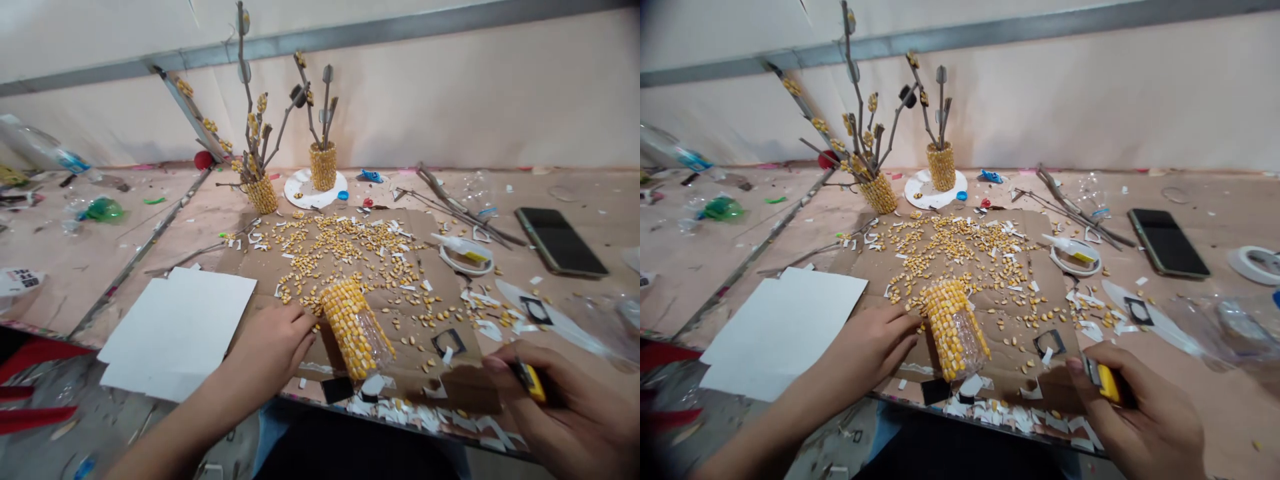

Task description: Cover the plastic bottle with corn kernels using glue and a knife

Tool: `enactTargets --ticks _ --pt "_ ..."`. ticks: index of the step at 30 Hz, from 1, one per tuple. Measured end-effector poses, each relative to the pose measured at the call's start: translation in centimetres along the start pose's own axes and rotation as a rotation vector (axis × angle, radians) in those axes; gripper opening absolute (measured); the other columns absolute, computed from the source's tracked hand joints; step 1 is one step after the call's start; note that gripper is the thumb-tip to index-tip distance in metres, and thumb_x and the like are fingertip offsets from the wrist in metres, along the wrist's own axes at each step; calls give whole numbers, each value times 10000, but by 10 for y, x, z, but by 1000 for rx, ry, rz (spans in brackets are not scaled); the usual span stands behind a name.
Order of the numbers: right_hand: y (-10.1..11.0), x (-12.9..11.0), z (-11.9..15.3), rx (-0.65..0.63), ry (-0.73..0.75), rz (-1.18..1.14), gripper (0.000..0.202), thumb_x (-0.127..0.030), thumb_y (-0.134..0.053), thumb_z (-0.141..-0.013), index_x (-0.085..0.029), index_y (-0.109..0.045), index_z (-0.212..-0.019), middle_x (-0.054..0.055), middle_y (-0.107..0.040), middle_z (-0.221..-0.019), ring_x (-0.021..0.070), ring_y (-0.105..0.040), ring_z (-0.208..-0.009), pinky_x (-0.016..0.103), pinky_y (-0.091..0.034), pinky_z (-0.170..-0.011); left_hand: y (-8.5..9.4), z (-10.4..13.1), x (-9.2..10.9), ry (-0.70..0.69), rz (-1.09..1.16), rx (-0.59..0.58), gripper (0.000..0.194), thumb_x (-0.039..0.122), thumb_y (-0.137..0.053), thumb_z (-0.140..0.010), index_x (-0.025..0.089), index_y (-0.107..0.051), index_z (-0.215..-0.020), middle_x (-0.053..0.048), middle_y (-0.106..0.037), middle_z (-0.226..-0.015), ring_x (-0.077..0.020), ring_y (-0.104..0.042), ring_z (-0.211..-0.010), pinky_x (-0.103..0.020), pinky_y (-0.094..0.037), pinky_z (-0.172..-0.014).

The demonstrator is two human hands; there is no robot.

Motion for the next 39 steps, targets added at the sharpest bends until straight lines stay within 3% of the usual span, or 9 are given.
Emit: enactTargets --ticks 4,9,15,19,22,25,30,35,39 --pt "-3 -6 -4 58 -18 -67 160 -306 -631 -1017 -278 -604 -862 -50 -658 -605 128 -623 -438 231 -457 -435 -18 2 3 44 -34 127 268 91 -561 -1011 209 -765 -1138 -75 -720 -964 -258 -686 -834 -381 -501 -727" --pt "-8 -8 5 126 -126 -75 131 -306 -652 -1008 -280 -625 -883 -68 -665 -628 123 -621 -450 197 -487 -457 -29 3 0 -3 -80 227 194 97 -624 -991 198 -767 -1076 -67 -708 -947 -245 -637 -822 -386 -457 -725" --pt "-12 -5 15 127 -183 -175 129 -360 -668 -994 -280 -642 -896 -64 -680 -655 132 -625 -459 204 -483 -440 -37 -2 1 -51 -134 257 169 98 -560 -1017 156 -718 -1026 -91 -696 -939 -270 -612 -859 -418 -470 -781" --pt "-13 -9 17 71 -189 -291 59 -283 -689 -968 -270 -650 -926 -38 -693 -708 143 -650 -527 219 -514 -504 -35 -9 0 25 -49 248 185 136 -487 -1020 162 -660 -957 -93 -681 -916 -266 -621 -871 -407 -504 -800" --pt "-15 -17 17 23 -172 -388 79 -186 -677 -941 -261 -660 -959 -18 -703 -754 149 -679 -592 229 -542 -555 -25 -6 -3 109 152 229 174 181 -483 -997 193 -602 -869 -67 -659 -870 -241 -615 -833 -375 -505 -769" --pt "-16 -37 13 18 -138 -505 133 -130 -667 -937 -254 -652 -984 4 -713 -783 160 -697 -636 242 -557 -565 -16 13 2 175 547 198 163 259 -518 -989 212 -576 -845 -14 -612 -777 -180 -569 -696 -296 -471 -644" --pt "-24 -91 10 69 -15 -703 198 -85 -667 -943 -234 -640 -1070 26 -723 -790 170 -714 -664 256 -594 -597 -22 49 47 258 1257 345 333 476 -700 -944 202 -575 -801 -19 -586 -755 -151 -553 -681 -252 -466 -618" --pt "-35 -115 15 65 207 -683 214 -164 -568 -1054 -149 -645 -1252 99 -783 -914 176 -760 -770 258 -615 -665 -47 46 100 272 1729 58 444 600 -786 -865 204 -594 -811 -24 -612 -744 -156 -580 -662 -266 -493 -642" --pt "-34 -110 17 43 293 -598 239 -238 -468 -1114 -151 -667 -1215 84 -779 -842 172 -737 -703 272 -574 -601 -50 44 103 297 1712 39 424 567 -822 -842 183 -646 -802 -25 -617 -726 -138 -539 -668 -246 -475 -668"
Point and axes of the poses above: each hand's wrist, its own z-axis away from the middle knuckle, its own y-axis out of the back of the hand, x = y × z, the point moved 2 cm from there along -z, towards the middle knuckle
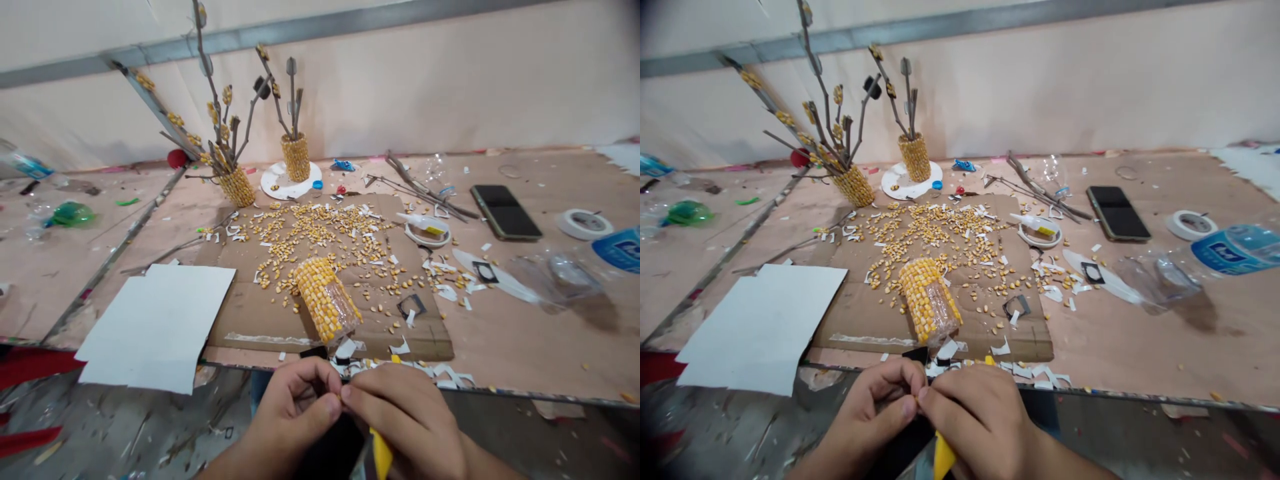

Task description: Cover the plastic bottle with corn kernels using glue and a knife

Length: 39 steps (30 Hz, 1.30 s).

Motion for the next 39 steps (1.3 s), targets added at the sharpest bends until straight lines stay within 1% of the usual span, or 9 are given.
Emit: enactTargets --ticks 6,10,14,18,22,26,30,35,39 --pt "2 1 9 -42 9 79 260 -253 -458 -1121 -138 -691 -1114 72 -766 -814 160 -694 -652 275 -516 -567 5 7 5 -61 -413 61 192 351 -737 -871 178 -743 -789 -38 -650 -662 -133 -527 -587 -225 -420 -559" --pt "1 2 15 -68 -60 116 262 -235 -434 -1106 -148 -675 -1056 60 -736 -757 171 -664 -607 293 -494 -546 6 11 -5 -146 -438 85 203 348 -700 -893 193 -734 -767 -30 -668 -636 -138 -577 -568 -218 -451 -549" --pt "8 4 19 -88 -220 227 310 -418 -452 -1119 -182 -617 -1005 30 -690 -722 176 -653 -577 297 -476 -522 16 16 -8 -164 -490 186 220 360 -675 -920 196 -698 -775 -12 -637 -632 -134 -568 -548 -210 -448 -511" --pt "25 11 28 -154 -321 379 354 -502 -432 -1134 -200 -578 -1021 12 -690 -744 167 -641 -539 296 -463 -530 27 19 -1 -207 -622 367 180 307 -613 -960 205 -673 -824 -57 -747 -857 -146 -629 -633 -239 -503 -572" --pt "38 20 37 -261 -311 500 336 -441 -426 -1148 -196 -602 -1002 16 -697 -729 174 -645 -544 304 -421 -536 28 21 -6 -152 -724 336 193 297 -573 -990 202 -664 -849 -113 -792 -1142 -156 -669 -697 -245 -472 -528" --pt "41 19 33 -336 -251 554 350 -381 -398 -1160 -195 -625 -970 13 -683 -713 172 -635 -567 310 -389 -560 36 26 -7 -256 -801 371 192 296 -545 -1020 210 -661 -893 -112 -780 -1139 -222 -731 -907 -299 -552 -653" --pt "37 13 26 -406 -209 550 332 -317 -416 -1147 -199 -646 -937 16 -666 -730 176 -626 -605 315 -369 -568 51 20 13 -448 -903 452 151 262 -521 -1047 223 -639 -960 -108 -752 -1194 -257 -709 -1108 -401 -572 -914" --pt "36 12 24 -438 -187 537 289 -325 -459 -1138 -192 -671 -994 55 -726 -839 183 -667 -683 310 -389 -602 48 -22 55 -685 -1049 185 121 217 -500 -1044 212 -608 -990 -118 -738 -1344 -265 -631 -1313 -476 -456 -1148" --pt "40 11 25 -443 -192 553 193 -329 -521 -1124 -196 -648 -1065 62 -754 -915 188 -690 -696 317 -406 -617 40 -53 70 -674 -1191 5 170 219 -451 -1043 199 -614 -1001 -116 -737 -1367 -276 -612 -1321 -500 -400 -1149"
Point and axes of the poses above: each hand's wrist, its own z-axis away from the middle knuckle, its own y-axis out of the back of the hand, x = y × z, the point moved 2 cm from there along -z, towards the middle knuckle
